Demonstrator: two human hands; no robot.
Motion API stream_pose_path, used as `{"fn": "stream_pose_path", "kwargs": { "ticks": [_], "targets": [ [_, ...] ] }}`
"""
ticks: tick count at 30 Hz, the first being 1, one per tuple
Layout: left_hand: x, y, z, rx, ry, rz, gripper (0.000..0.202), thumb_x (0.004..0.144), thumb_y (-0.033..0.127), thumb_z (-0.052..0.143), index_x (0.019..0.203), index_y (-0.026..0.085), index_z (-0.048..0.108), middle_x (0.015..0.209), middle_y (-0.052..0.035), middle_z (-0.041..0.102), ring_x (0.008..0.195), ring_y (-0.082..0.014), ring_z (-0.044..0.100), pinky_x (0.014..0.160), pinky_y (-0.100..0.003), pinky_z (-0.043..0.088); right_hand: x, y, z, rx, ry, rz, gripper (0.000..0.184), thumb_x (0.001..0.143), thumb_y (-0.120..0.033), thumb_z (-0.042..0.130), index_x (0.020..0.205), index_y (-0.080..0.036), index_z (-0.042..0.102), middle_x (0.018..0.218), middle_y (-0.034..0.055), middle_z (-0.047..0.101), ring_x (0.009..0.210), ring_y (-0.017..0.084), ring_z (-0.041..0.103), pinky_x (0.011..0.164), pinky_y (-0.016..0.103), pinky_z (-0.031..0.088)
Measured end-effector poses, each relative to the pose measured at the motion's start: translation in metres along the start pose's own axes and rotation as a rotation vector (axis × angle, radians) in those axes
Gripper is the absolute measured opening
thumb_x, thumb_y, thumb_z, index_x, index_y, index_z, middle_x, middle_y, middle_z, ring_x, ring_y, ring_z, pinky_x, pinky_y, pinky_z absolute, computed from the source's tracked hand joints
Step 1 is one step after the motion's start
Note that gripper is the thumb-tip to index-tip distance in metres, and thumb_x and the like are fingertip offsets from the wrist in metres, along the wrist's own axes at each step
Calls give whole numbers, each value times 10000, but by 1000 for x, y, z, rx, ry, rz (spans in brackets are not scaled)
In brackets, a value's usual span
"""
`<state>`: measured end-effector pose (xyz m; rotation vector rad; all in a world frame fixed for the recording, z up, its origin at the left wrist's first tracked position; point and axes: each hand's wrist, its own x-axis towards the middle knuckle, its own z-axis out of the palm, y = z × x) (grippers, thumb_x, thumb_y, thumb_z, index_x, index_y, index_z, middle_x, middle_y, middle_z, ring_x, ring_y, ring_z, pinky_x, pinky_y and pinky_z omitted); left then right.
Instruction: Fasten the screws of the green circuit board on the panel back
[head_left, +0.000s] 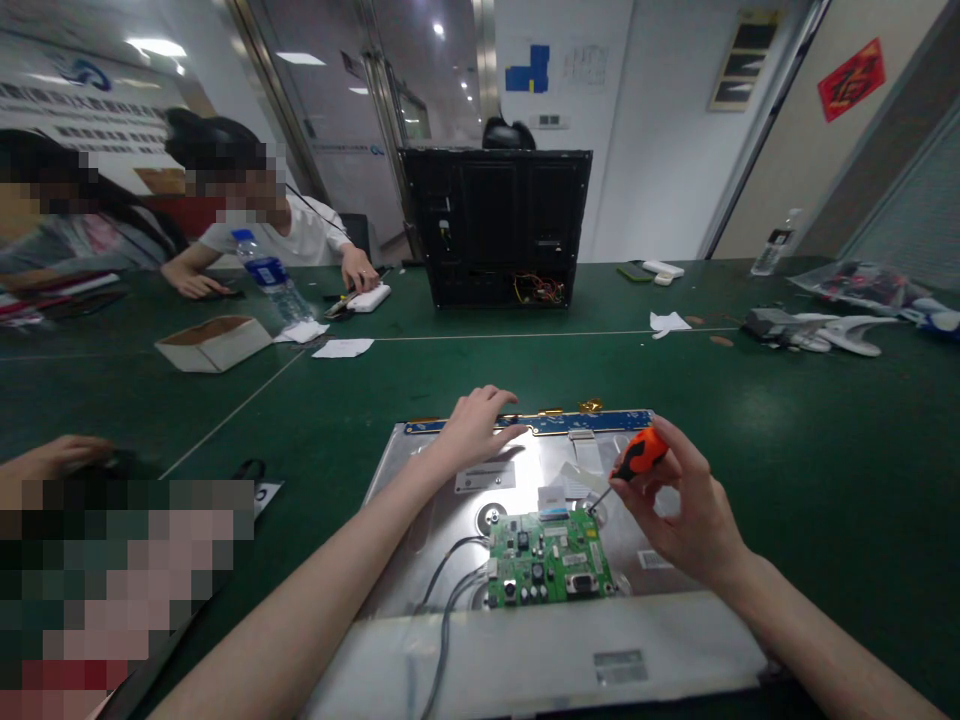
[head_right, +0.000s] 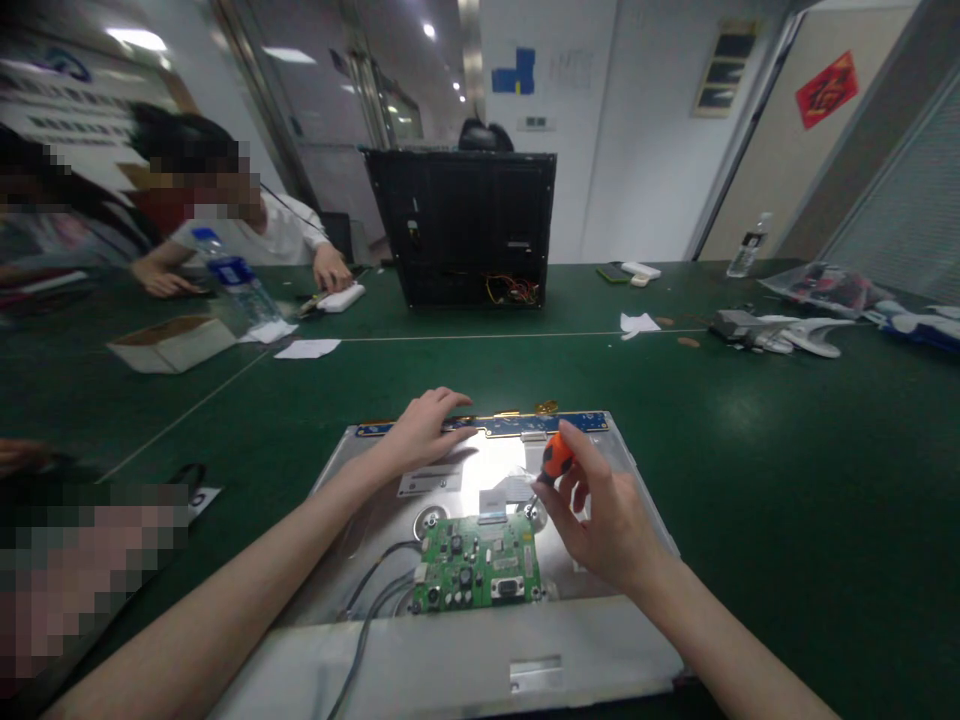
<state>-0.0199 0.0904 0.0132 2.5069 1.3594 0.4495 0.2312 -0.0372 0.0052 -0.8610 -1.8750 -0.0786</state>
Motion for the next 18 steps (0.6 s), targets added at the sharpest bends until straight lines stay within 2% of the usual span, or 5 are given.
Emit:
{"fn": "stream_pose_path", "kwargs": {
  "ticks": [3,6,11,18],
  "targets": [
    [-2,-3,8,64,-20,-36,428,879,424,690,1211,165,612,1219,-151,630,1141,-338,571,970,-459,433,0,-1,0,2,5,-6,742,975,-165,565,1597,-288,179,823,1,660,493,129,628,402,228,551],
    [-3,-3,13,103,-25,-69,369,885,441,681,1139,176,638,1157,-131,645,1091,-325,593,922,-429,455,1,-3,-1,-4,8,-20,727,980,-170,562,1595,-280,191,829,9,664,490,130,626,399,232,550],
    [0,-1,15,131,11,-107,278,938,413,622,1063,166,655,1089,-122,655,1063,-310,604,890,-401,456,1,-5,-2,-11,2,-45,730,980,-170,564,1597,-279,189,799,-3,649,485,132,625,393,229,544],
    [7,-3,17,116,61,-146,269,900,441,678,911,173,673,927,-83,672,909,-273,621,783,-352,457,1,-3,0,-8,18,-34,740,972,-167,570,1598,-276,189,856,17,656,492,117,613,398,218,540]
  ]
}}
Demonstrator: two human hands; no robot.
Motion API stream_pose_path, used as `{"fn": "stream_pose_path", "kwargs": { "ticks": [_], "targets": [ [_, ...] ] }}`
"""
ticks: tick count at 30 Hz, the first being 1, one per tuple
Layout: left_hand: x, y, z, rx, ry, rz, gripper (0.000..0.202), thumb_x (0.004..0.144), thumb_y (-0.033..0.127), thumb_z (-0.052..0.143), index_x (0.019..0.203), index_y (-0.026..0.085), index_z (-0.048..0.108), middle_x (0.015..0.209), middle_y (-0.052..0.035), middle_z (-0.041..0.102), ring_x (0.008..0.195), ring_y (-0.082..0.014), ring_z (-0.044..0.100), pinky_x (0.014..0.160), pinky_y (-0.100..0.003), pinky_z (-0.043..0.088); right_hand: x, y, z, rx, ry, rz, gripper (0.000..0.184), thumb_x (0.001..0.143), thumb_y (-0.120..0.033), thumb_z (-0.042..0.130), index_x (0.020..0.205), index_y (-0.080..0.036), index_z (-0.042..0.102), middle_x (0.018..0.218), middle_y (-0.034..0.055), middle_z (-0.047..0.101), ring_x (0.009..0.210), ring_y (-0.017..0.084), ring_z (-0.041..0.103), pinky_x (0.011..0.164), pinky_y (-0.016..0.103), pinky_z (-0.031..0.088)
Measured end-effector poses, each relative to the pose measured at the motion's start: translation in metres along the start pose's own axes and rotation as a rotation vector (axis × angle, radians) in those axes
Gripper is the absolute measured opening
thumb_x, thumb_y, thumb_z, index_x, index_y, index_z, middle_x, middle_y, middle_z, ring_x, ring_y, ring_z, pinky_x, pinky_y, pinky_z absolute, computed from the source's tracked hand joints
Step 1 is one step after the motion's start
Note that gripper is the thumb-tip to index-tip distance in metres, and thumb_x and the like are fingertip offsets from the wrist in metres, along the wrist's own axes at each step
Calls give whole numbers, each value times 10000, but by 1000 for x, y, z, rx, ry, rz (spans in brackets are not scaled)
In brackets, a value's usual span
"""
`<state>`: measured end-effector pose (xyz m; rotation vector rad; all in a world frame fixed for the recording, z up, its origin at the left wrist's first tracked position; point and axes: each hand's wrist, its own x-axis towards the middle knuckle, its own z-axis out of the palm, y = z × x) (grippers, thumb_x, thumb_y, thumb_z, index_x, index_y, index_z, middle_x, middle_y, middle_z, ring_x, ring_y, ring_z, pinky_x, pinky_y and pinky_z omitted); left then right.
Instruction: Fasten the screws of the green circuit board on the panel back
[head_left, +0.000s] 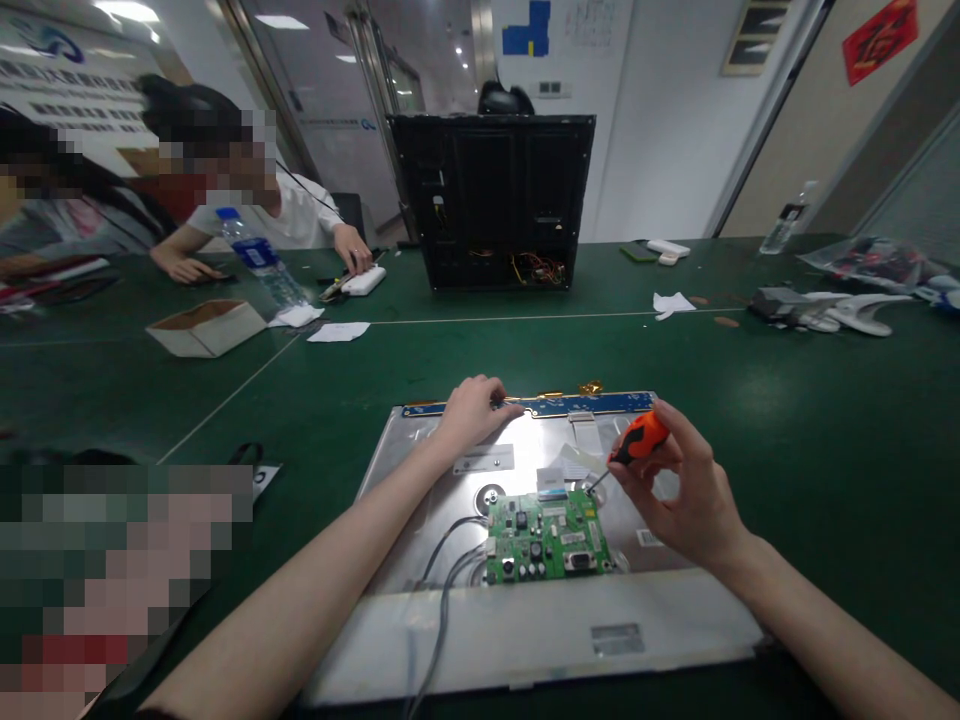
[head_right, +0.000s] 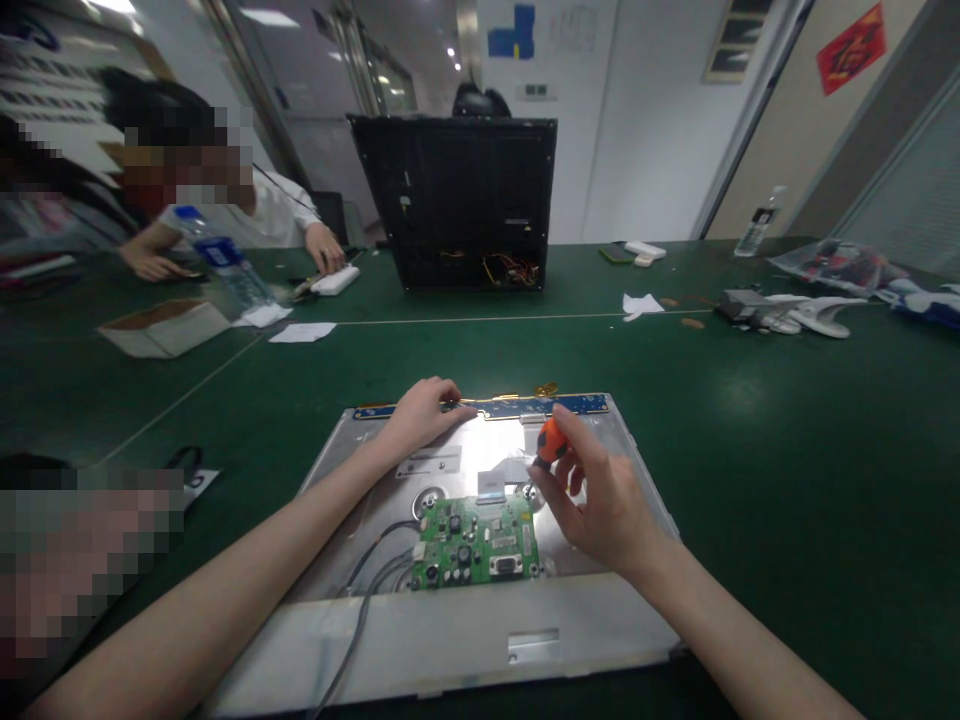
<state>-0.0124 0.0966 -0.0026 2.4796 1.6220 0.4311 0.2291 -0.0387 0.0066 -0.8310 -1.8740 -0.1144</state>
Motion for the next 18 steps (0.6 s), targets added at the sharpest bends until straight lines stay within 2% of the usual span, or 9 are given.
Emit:
{"fn": "stream_pose_path", "kwargs": {
  "ticks": [10,18],
  "targets": [
    [-1,1,2,-12,39,-10,207,888,369,694,852,168,658,892,-83,659,880,-267,609,753,-344,437,2,1,-2,-1,-21,-13,756,966,-148,570,1596,-284,175,867,12,648,516,112,622,414,198,537],
    [-5,3,3,-14,55,-19,221,881,398,686,844,183,649,893,-88,649,908,-279,603,777,-363,436,3,-2,-4,-17,-31,-32,746,973,-160,566,1596,-265,170,862,20,651,505,114,619,405,211,530]
  ]
}}
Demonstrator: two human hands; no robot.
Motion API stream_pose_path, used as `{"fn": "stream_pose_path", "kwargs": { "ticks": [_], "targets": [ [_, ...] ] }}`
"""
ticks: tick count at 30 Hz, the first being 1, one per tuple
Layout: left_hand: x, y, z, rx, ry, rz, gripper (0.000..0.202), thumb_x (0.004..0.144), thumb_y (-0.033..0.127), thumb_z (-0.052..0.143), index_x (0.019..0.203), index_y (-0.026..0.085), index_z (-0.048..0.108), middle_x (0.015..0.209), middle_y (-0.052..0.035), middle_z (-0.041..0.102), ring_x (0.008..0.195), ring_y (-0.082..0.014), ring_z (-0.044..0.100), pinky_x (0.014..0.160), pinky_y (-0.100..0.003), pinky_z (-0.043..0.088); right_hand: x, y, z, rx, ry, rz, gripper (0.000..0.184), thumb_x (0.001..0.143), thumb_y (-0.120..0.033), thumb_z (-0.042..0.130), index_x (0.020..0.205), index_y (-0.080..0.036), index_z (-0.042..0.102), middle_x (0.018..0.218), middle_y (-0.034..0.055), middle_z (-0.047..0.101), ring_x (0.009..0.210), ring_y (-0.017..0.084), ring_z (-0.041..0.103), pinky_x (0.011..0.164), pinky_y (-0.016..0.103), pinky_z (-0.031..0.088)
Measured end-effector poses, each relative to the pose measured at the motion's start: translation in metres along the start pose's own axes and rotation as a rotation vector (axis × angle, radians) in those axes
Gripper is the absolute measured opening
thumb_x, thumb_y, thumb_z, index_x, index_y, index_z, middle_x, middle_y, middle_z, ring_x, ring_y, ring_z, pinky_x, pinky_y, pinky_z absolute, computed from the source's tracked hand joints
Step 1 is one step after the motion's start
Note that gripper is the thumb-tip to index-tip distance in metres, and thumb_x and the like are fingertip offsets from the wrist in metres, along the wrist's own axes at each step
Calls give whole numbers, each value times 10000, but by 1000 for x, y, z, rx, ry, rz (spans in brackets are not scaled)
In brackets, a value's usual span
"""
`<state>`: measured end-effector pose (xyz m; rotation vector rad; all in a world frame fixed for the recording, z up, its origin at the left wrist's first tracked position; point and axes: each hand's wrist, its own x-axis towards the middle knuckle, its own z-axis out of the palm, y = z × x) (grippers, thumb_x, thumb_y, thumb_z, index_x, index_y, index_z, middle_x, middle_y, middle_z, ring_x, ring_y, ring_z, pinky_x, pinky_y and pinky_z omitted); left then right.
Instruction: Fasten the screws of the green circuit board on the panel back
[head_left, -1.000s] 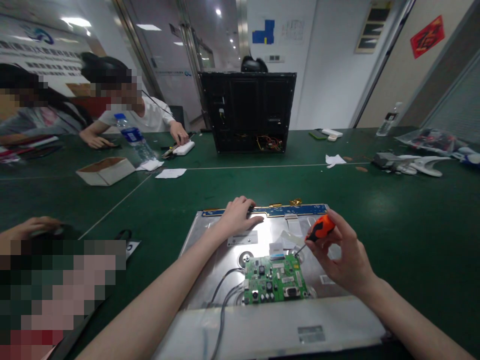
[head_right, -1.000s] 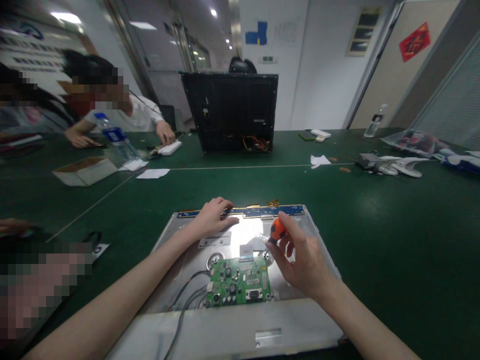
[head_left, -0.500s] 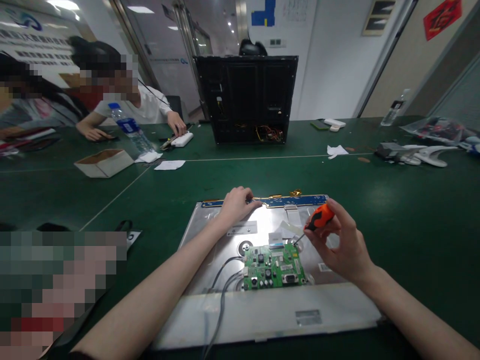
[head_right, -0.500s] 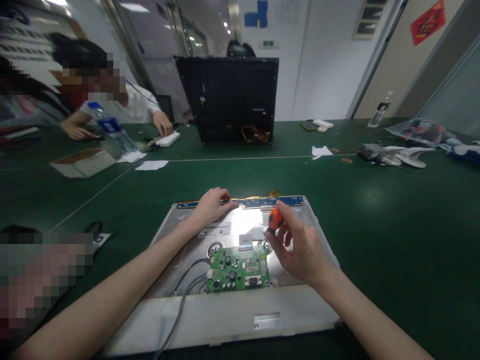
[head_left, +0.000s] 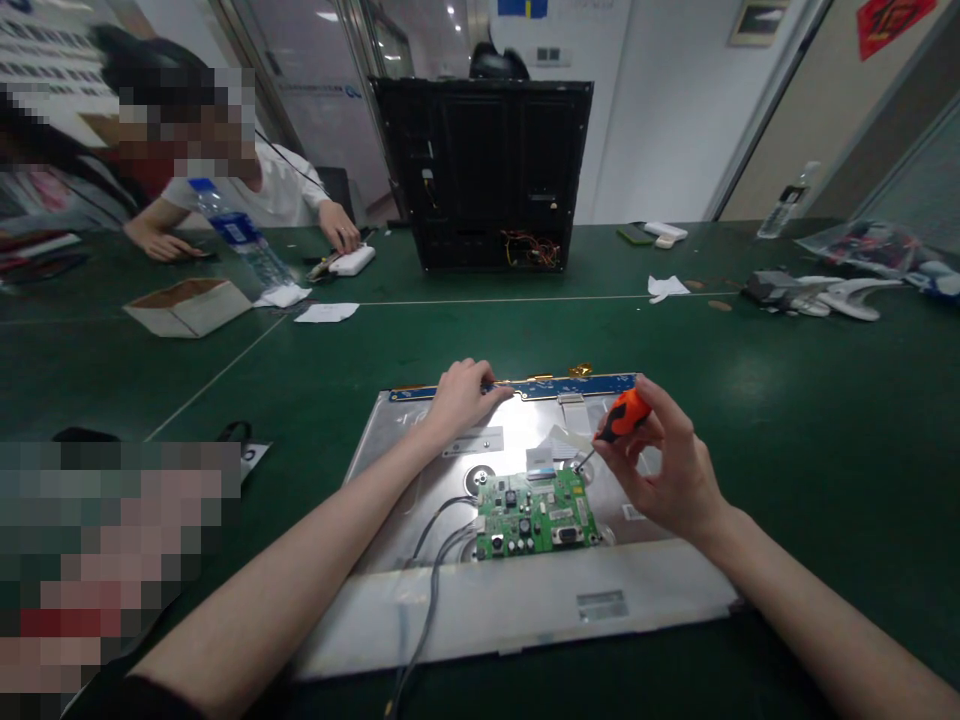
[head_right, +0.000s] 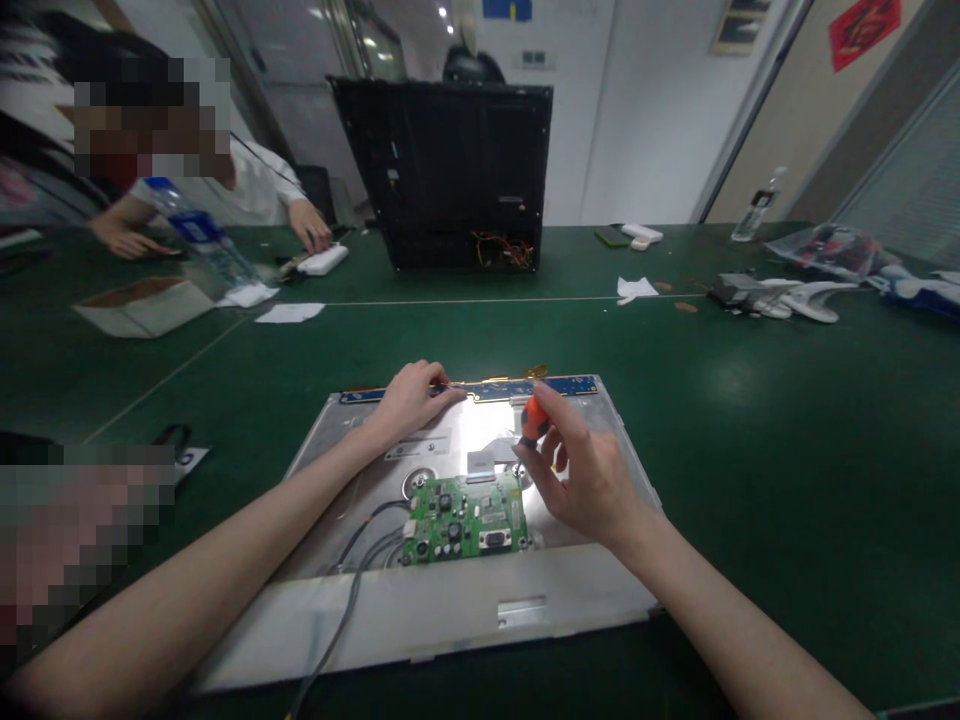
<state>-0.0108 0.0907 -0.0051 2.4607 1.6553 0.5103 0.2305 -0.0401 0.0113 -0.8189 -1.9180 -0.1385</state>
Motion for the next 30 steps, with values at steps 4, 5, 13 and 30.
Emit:
{"fn": "stream_pose_path", "kwargs": {
  "ticks": [4,5,13,30],
  "targets": [
    [-2,0,1,9,-2,-13,234,881,411,678,843,183,647,896,-95,649,911,-286,603,777,-370,440,1,-1,-2,3,-17,-12,742,976,-152,560,1596,-253,164,885,31,657,520,114,626,412,209,531],
    [-3,0,1,11,-2,-18,241,882,417,676,844,181,645,898,-96,648,915,-288,603,778,-371,441,2,-1,-2,4,-20,-14,742,976,-154,561,1596,-251,164,886,31,657,521,114,625,410,207,529],
    [-7,4,-7,-8,-24,0,229,879,379,686,964,170,645,998,-107,657,983,-295,610,842,-389,464,3,-1,-3,-7,-43,-29,762,971,-154,558,1595,-291,142,881,4,647,523,102,610,413,184,517],
    [-10,70,-23,-548,-624,541,58,872,171,704,862,177,761,822,-16,744,757,-154,656,714,-248,454,2,-1,-4,2,-22,8,771,962,-198,590,1587,-313,153,802,-31,625,513,104,593,417,181,505]
  ]
}}
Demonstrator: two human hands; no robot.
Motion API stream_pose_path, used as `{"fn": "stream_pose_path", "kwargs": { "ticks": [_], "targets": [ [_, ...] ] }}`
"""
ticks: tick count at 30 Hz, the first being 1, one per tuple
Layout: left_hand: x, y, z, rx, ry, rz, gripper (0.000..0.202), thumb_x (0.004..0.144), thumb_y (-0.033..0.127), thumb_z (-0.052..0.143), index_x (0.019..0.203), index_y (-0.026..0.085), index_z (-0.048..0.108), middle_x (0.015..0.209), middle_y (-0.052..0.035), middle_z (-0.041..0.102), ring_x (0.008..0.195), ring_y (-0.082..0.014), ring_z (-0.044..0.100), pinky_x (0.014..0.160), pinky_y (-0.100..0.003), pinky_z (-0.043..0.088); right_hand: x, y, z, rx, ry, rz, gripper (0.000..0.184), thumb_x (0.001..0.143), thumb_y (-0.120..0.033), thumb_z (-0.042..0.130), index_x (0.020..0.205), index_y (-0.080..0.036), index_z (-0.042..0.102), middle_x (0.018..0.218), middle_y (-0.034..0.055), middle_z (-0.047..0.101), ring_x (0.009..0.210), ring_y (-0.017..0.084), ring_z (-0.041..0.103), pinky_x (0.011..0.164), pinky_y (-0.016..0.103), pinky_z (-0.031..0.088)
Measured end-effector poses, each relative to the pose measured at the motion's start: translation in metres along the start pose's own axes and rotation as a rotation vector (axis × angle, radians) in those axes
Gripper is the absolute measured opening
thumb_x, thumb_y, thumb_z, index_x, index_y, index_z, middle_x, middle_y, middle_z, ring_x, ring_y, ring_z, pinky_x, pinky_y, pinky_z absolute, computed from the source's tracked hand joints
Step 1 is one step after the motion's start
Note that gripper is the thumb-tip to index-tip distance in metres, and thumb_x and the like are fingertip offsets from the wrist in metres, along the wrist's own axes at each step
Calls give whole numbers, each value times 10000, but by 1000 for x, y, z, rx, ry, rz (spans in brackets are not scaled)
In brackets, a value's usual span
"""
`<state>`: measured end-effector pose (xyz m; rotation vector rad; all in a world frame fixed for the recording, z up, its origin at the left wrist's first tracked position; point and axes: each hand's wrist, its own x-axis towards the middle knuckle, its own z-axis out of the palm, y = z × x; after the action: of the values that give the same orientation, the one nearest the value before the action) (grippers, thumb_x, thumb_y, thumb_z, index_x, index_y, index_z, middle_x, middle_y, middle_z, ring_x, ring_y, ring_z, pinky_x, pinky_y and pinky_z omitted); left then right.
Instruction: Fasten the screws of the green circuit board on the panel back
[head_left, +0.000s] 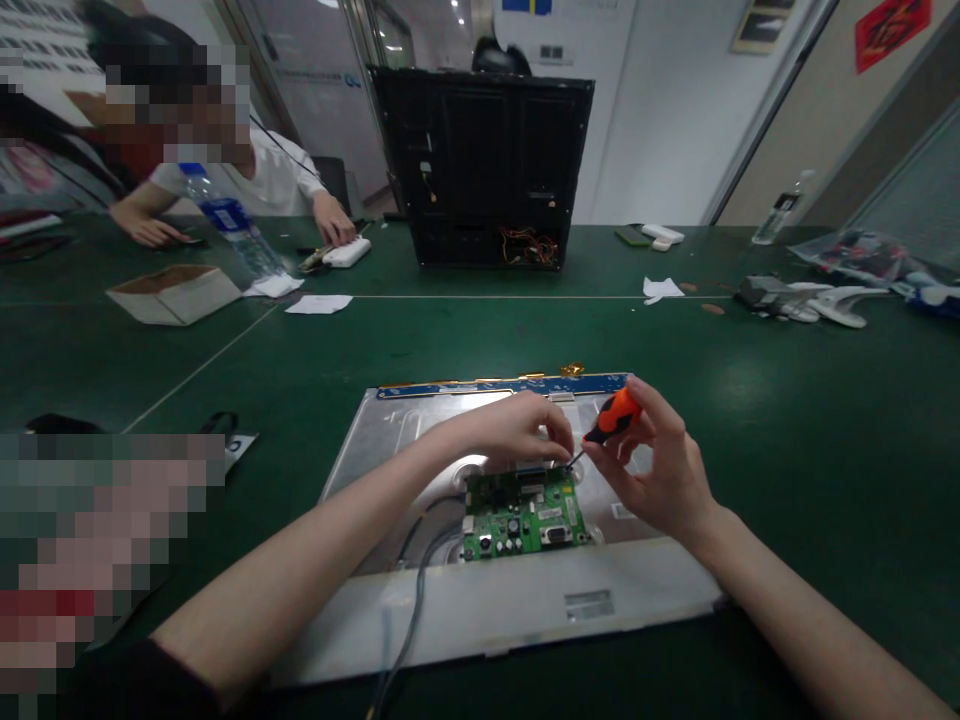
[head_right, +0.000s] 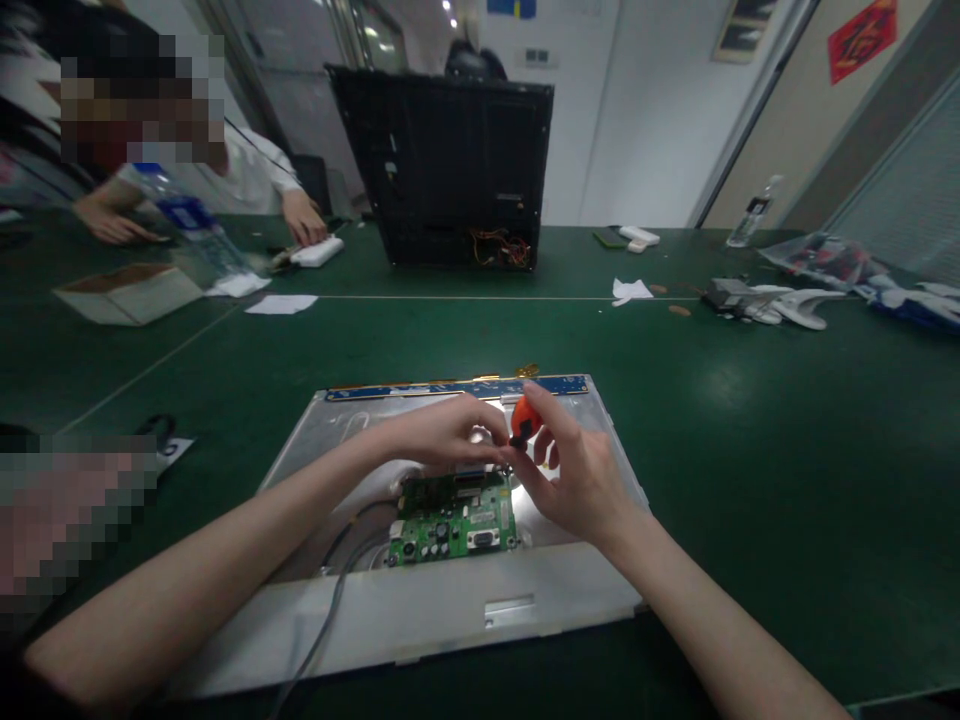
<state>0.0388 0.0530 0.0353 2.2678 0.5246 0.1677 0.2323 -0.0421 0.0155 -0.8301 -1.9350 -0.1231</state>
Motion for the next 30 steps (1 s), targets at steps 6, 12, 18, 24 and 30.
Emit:
{"fn": "stream_pose_path", "kwargs": {
  "ticks": [6,12,18,24,30],
  "targets": [
    [-1,-9,13,-142,-29,-30,82,825,110,704,847,169,757,770,1,726,695,-136,636,667,-224,456,-1,-5,-1,41,-37,13,785,936,-105,519,1598,-281,134,911,31,667,639,152,684,492,244,590],
    [0,-11,19,-216,4,-52,71,807,100,704,807,164,735,735,15,703,700,-136,643,691,-228,466,-2,-3,0,13,-8,0,783,943,-118,534,1597,-294,140,847,3,651,564,132,650,452,228,571],
    [1,-12,19,-201,-2,-54,60,801,111,716,800,166,739,714,22,693,705,-138,627,699,-235,454,2,-1,-5,-37,-27,-41,765,964,-195,592,1589,-339,174,819,-21,651,496,114,600,406,208,528],
    [3,-17,22,-262,-5,-101,66,785,102,725,780,164,747,740,4,716,720,-143,644,698,-236,464,-1,-2,-6,-17,-47,20,760,960,-134,531,1602,-293,155,897,16,682,580,138,664,458,229,569],
    [2,-15,21,-259,2,-106,92,796,101,706,766,173,755,688,21,681,676,-126,605,682,-234,444,0,-2,-6,-51,-14,-12,771,953,-185,597,1584,-324,175,813,-32,630,518,121,602,421,211,540]
  ]
}}
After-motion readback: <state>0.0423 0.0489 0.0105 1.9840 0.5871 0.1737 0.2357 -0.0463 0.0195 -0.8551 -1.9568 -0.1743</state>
